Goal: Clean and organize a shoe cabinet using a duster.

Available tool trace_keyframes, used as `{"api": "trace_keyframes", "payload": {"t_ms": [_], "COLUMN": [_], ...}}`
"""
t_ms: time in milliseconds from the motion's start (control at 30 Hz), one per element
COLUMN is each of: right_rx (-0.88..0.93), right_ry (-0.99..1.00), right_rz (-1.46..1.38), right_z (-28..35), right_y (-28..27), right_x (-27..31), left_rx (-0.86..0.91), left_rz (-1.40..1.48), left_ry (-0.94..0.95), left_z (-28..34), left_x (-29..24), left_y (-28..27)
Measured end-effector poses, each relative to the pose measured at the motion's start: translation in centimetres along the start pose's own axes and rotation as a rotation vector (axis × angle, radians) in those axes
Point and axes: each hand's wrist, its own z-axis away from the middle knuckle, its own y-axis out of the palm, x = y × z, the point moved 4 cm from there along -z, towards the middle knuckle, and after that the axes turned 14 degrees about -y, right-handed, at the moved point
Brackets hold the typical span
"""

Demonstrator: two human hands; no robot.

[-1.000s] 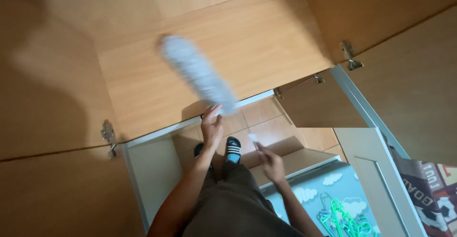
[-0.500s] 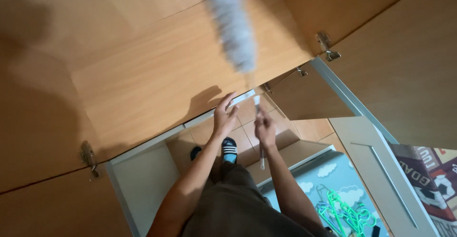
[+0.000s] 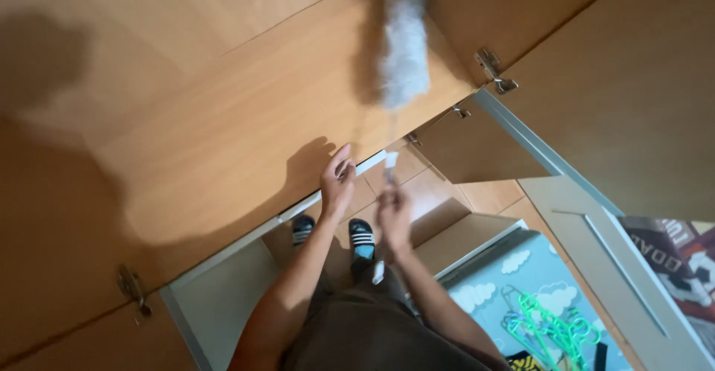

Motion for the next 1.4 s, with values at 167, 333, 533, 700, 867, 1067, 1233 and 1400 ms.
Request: {"api": "trace_keyframes", "payload": {"t_ms": [167,333,533,700,867,1067,1233,1400], "right_rx": [0.181,-0.282,-0.232,-0.468,-0.415,-0.525,-0.503,-0.264], "right_ry": [0.216,-0.115,-0.201,-0.174,0.009,0.038,0.107,0.104], "right_rz": [-0.069,-0.079,0.061,0.249,-0.495,-0.247,-0.297,-0.26], "right_z": [-0.7,2.9,4.5,5.7,7.6,3.6,6.2,1.3], "right_y": [8.8,15.3,23.7,25.8,31.1,25.2,28.8,27.8], "right_x": [1.7,-0.8,-0.2,0.1,-0.3,-3.2,1.4,-1.2], "left_rx": [0.122,0.207,0.324,0.449,0.584,0.662,0.653,0.56], "left_rz": [0.224,0.229,0.106,0.025,-0.14,-0.135,-0.052,0.016], "left_ry": [-0.062,-0.136,-0.22,-0.219,-0.248,-0.304,-0.351,-0.397], "left_z": [-2.7,-8.5,-10.8,-11.1,-12.7,-12.4,-13.6,-15.1], "left_x": [0.7,8.6,-0.6,-3.8,-5.4,-4.0,-1.7,-3.2], "left_y": [-1.9,-7.1,-16.2,-18.1,-15.6,-14.0,-15.4,-16.5]}}
